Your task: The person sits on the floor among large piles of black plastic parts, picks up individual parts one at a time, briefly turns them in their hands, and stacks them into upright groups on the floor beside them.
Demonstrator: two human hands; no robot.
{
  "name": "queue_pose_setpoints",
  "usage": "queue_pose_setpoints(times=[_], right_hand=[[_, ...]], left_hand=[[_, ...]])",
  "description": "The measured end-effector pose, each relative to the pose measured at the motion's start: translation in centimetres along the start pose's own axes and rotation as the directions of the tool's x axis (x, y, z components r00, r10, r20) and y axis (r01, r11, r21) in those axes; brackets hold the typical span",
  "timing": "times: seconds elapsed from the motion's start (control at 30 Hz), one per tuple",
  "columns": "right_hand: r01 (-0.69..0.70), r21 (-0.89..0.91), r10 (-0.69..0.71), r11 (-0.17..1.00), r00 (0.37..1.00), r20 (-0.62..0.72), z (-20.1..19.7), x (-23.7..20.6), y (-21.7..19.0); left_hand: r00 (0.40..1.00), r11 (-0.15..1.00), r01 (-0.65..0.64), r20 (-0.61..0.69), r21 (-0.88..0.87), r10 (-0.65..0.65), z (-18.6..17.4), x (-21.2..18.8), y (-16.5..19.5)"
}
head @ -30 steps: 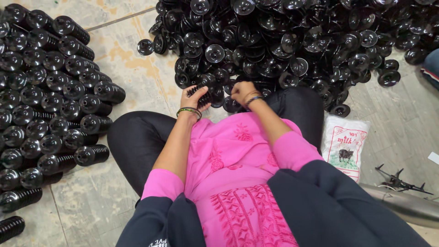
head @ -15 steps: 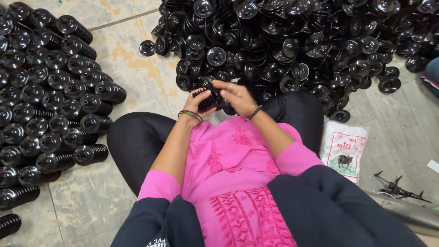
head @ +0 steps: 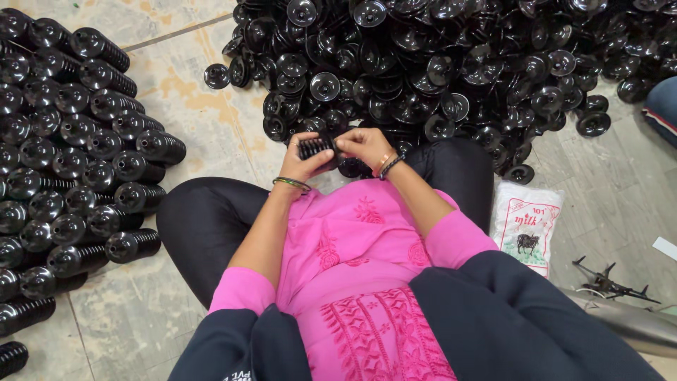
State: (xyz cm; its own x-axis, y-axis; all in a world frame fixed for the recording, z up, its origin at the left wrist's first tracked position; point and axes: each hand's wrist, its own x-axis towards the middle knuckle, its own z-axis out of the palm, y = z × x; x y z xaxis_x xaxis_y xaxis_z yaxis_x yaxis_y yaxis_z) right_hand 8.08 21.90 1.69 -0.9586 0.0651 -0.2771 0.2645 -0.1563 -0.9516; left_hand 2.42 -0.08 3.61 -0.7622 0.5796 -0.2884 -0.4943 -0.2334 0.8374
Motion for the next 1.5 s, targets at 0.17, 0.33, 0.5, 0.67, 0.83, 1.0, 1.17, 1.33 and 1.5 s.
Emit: queue_pose_setpoints(times=[0.17,0.33,0.5,0.67,0.83,1.0,1.17,1.33,1.5], right_hand=[[0.122,-0.094,-0.116,0.988,0.991,0.069,0.8,-0.4,-1.5],[0.116,-0.186,-0.146,0.976,0.977,-0.154,1.5,2.6,-2.7],[0.401,-0.845,-0.435,0.353,0.87,0.232,3.9,3.0,-1.0],[0.085,-0.896,-0.172,0.436,0.985,0.01,4.2,2.9,-1.0],[0.5,-0.866,-0.545,0.005,0.727,0.417,5.2,2.1,-0.8],[0.27,-0.952,-0.446,0.142,0.876,0.182,4.2,2.8,-0.9],[0.135,-0.563,-0.33,0.815,0.908,-0.259,2.8,1.8,-1.7],[0.341,-0.475,-0.338,0.811,0.936,0.094,2.7,-0.9,-2.5],[0.193,-0.152,-0.136,0.969,0.937,0.322,-1.1,0.1,-2.7]], left_hand=[[0.997,0.986,0.068,-0.03,-0.151,-0.073,0.1,-0.1,0.3],[0.971,0.962,-0.05,-0.237,-0.268,-0.016,-0.6,1.0,0.8],[0.84,0.94,-0.053,-0.525,-0.338,-0.141,-2.1,2.1,0.6],[0.827,0.953,-0.028,-0.543,-0.301,-0.147,-2.4,2.5,-0.4],[0.835,0.956,-0.025,-0.532,-0.292,-0.141,-2.3,2.7,-0.6],[0.844,0.954,0.037,-0.501,-0.299,-0.19,-2.3,2.1,-0.3],[0.904,0.958,0.145,-0.359,-0.249,-0.23,-1.8,2.0,-0.3],[0.921,0.951,0.176,-0.3,-0.254,-0.25,-1.5,1.8,0.0],[0.943,0.976,0.17,-0.265,-0.139,-0.202,-1.2,0.9,0.4]])
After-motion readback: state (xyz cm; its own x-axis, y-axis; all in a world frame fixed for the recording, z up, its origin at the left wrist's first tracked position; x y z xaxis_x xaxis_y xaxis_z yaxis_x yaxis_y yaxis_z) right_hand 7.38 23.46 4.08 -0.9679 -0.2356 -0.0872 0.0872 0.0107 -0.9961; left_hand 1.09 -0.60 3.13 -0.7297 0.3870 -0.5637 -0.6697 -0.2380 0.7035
